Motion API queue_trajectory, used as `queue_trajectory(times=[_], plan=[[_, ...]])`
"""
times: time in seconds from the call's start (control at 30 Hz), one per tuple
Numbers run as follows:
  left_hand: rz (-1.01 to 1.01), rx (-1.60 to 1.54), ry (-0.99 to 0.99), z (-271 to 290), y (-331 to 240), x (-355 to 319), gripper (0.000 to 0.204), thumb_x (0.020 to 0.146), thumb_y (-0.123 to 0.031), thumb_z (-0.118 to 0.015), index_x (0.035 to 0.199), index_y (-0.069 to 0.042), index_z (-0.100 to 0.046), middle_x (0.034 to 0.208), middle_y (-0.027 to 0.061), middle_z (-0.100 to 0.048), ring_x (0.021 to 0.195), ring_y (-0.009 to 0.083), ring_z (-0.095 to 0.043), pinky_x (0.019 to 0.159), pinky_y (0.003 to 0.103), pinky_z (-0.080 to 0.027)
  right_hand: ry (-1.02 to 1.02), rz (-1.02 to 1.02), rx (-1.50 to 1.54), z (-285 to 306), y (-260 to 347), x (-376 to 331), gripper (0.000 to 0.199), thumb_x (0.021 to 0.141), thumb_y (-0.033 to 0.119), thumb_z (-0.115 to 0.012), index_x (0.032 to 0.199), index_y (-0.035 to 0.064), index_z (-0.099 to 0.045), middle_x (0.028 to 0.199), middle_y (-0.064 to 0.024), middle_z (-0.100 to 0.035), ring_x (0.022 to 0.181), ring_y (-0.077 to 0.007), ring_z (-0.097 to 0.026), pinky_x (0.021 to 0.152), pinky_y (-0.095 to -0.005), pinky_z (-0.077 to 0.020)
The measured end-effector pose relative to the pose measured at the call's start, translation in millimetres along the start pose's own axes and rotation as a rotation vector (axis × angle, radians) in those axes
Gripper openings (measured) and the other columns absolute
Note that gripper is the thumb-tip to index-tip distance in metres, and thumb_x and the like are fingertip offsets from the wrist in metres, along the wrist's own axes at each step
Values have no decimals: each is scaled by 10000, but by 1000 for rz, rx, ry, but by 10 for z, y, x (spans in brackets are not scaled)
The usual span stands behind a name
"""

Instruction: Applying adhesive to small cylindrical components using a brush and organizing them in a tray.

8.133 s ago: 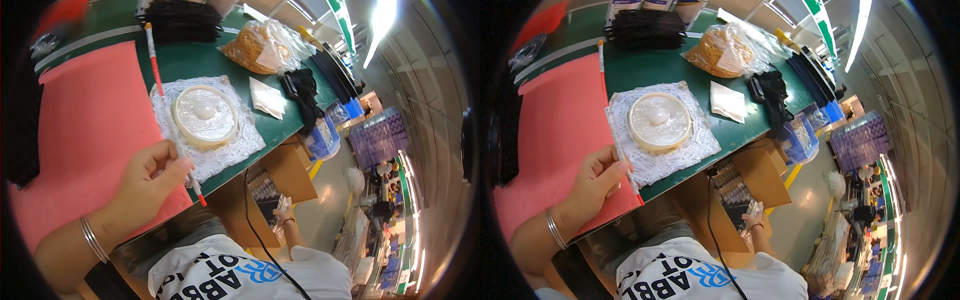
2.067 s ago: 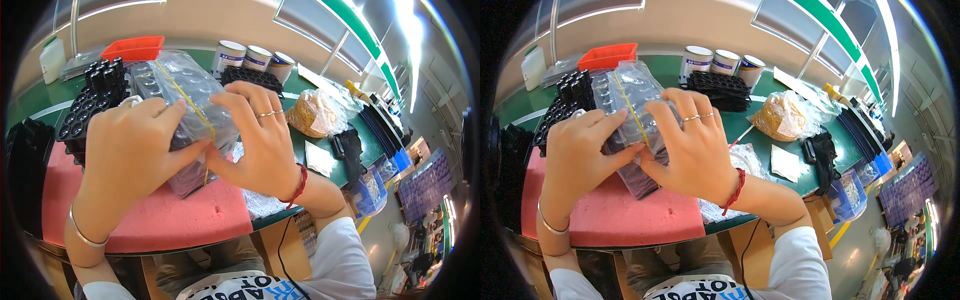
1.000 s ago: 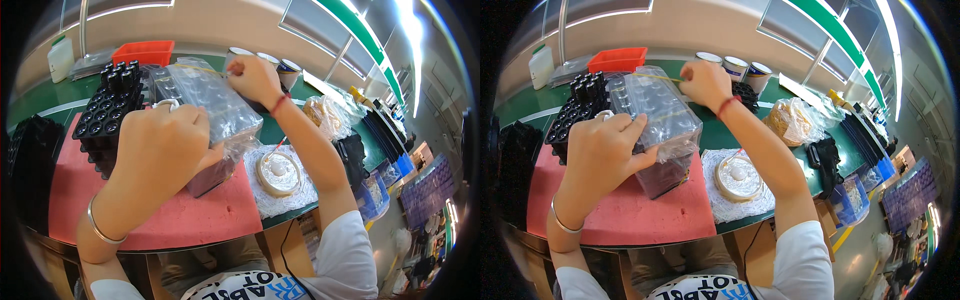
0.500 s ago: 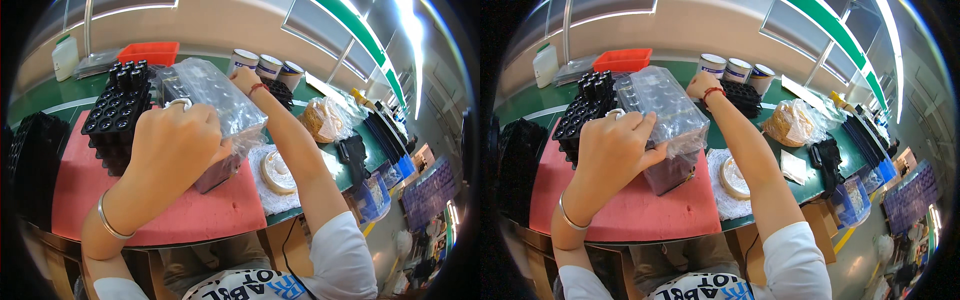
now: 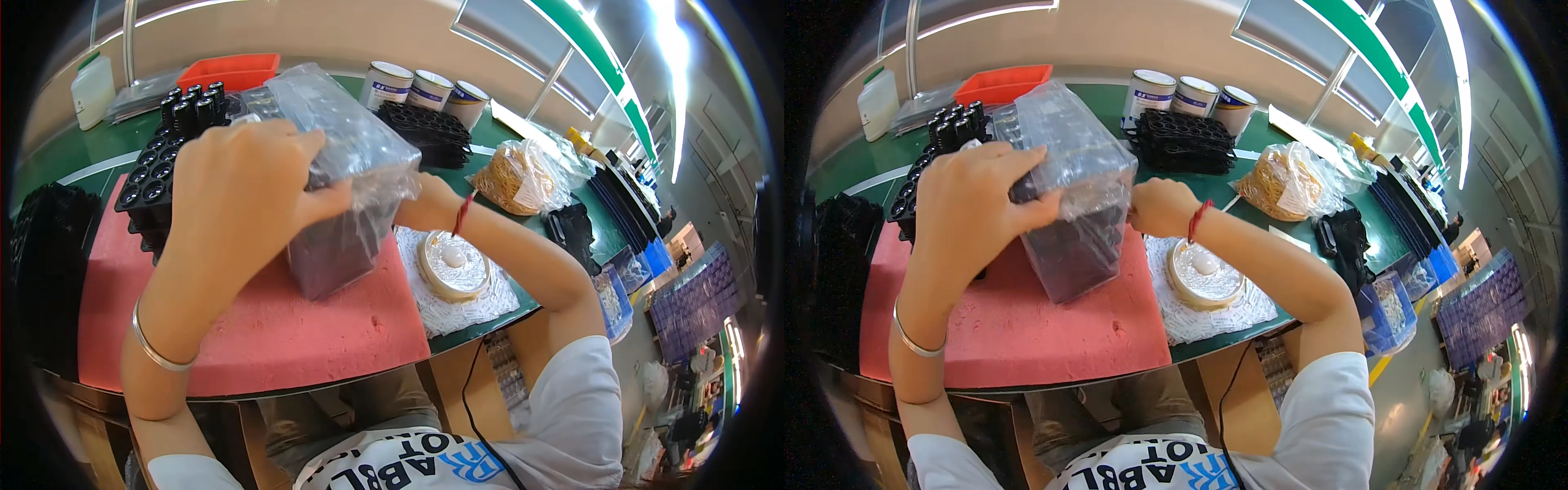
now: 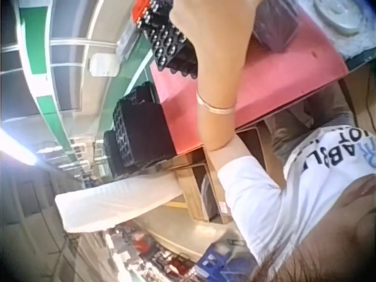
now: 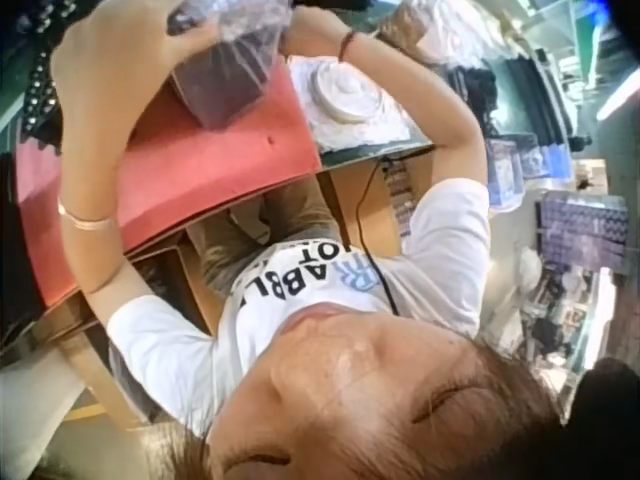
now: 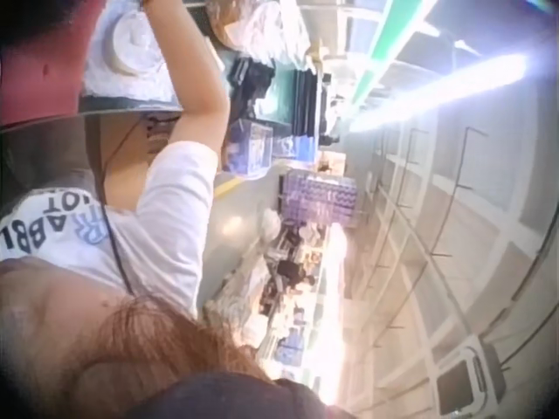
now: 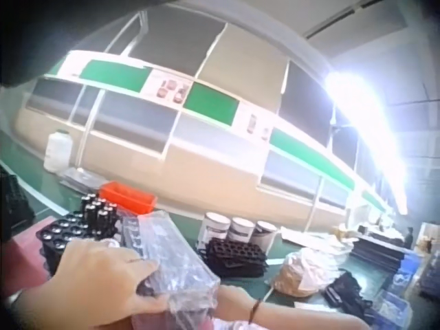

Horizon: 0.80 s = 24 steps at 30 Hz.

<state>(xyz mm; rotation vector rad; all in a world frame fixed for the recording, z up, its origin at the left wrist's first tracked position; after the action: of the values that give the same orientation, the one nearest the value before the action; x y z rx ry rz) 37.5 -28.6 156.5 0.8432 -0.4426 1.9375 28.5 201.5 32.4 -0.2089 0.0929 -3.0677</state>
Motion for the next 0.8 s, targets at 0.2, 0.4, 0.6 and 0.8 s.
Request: queue_trajectory(times=[0.2,0.4,0.6,0.8], plan=[[6,-19,1,73,76,-17,355,595,-302,-657,843,-49,-662,685,99,-582,650,259,-561,570,345,-422,-244,138,-213,156,207,64,105,690,182,-551,666,119,-631,769,-81,-616,650,-270,-611,543,-366,-479],[7,25,110,134,-21,-80,375,566,-282,-665,845,-31,-663,675,110,-580,630,259,-547,566,353,-413,-229,-301,-128,479,-232,397,148,700,247,-544,756,185,-665,734,-111,-634,708,-309,-619,616,-399,-497],[-27,11,93,173,-24,-91,359,567,-269,-651,832,-29,-665,661,114,-572,603,258,-543,540,347,-409,-282,-474,-93,663,-634,621,140,679,251,-567,764,199,-666,825,-101,-638,789,-285,-613,690,-378,-489],[-45,-18,84,165,-13,-84,356,569,-266,-645,837,-31,-661,610,109,-536,566,263,-530,521,348,-401,-459,-478,-180,857,-525,764,134,676,222,-570,735,138,-658,773,-125,-636,723,-307,-620,632,-395,-492]])
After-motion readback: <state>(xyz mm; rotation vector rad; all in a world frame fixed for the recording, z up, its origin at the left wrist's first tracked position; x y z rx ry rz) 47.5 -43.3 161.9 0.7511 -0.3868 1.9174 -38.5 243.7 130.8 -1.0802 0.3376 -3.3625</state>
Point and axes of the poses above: each hand's wrist, its own x-axis towards the middle knuckle, its own z-axis out of the back of the hand, y = z × x, the point moved 6 cm from there along x, towards the middle knuckle
